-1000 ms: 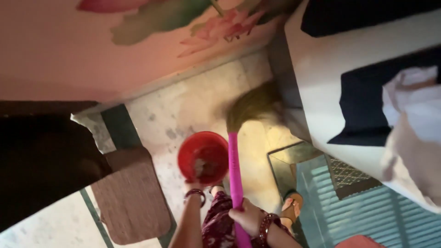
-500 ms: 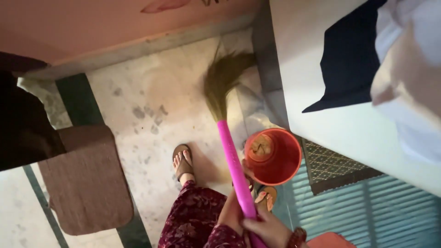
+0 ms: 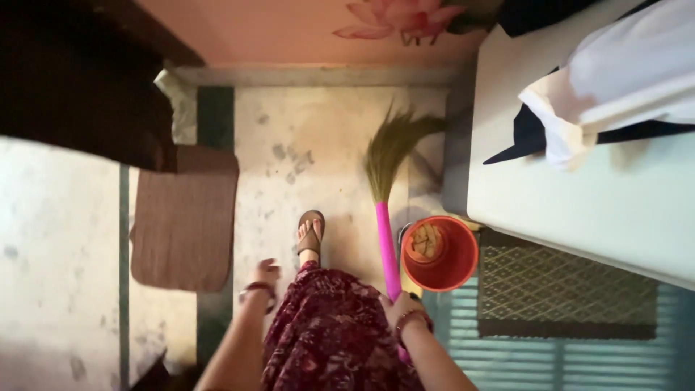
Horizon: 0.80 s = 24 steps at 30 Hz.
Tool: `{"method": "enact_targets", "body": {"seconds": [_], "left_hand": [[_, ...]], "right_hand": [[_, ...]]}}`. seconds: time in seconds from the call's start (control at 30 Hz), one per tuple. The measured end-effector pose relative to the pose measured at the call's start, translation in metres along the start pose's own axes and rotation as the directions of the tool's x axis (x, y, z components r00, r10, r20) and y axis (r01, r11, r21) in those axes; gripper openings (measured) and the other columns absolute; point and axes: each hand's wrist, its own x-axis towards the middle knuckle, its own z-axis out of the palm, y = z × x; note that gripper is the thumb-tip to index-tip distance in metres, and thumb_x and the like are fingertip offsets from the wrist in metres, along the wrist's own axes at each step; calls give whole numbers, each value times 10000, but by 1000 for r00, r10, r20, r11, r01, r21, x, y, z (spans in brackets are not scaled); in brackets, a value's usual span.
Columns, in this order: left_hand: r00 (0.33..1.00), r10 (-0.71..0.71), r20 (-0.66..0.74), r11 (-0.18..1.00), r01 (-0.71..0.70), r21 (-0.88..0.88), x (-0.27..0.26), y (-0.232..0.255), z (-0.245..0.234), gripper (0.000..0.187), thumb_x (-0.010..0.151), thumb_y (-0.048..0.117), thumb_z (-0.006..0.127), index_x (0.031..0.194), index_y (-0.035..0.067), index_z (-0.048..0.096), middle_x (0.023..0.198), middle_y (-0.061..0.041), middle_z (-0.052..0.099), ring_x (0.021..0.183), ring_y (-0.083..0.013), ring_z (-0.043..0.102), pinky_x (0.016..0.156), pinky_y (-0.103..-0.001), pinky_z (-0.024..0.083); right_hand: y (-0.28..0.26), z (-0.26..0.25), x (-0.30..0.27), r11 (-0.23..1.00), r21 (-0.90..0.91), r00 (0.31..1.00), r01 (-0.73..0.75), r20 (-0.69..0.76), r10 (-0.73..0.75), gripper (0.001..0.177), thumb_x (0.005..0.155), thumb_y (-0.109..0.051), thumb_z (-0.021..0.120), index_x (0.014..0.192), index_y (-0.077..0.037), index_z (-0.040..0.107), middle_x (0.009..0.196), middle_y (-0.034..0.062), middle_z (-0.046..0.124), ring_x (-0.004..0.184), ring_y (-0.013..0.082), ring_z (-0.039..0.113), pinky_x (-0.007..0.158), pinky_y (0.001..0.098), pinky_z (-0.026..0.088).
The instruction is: Sweep the floor and stairs using a broom and dustpan.
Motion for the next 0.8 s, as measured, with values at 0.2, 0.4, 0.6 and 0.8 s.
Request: {"method": "enact_targets", "body": {"seconds": [0.2, 0.4, 0.6, 0.8], "left_hand": [[981, 90, -174, 996, -88, 18, -153, -61, -91, 420, 934, 55, 627, 1353, 34, 635, 1159, -154, 749, 923, -233, 761, 786, -331, 550], [966, -65, -251, 981, 16, -195, -202, -135, -64, 374, 950, 67, 629, 1320, 21, 655, 1115, -157, 750, 849, -239, 750, 716, -341, 561], [981, -70, -183, 961, 17, -277, -222, -117, -43, 324, 942, 79, 651, 1262, 46, 692, 1077, -135, 767, 846, -208, 713, 755, -337, 576], [982, -38, -185, 984, 5, -176, -230, -120, -107, 330, 926, 115, 686, 1251, 56, 708, 1104, -98, 768, 951, -181, 720, 839, -310, 561]], "right_hand": [[11, -8, -31, 996, -63, 996, -58, 65, 62, 606, 924, -558, 644, 1209, -23, 649, 1146, 261, 725, 1115, 409, 693, 965, 490, 555], [43, -2, -54, 983, -80, 987, 163, 6, -163, 550, 906, -537, 631, 1183, -63, 670, 1061, 239, 739, 1032, 405, 713, 889, 494, 567], [85, -6, -76, 1000, 1, 961, 3, -276, -2, 506, 847, -488, 674, 1184, -110, 660, 987, 224, 741, 932, 441, 713, 825, 528, 547], [-11, 40, -40, 935, 327, 989, -135, -12, 147, 710, 946, -632, 576, 892, 69, 672, 547, 150, 618, 421, 292, 620, 432, 440, 497]]}}
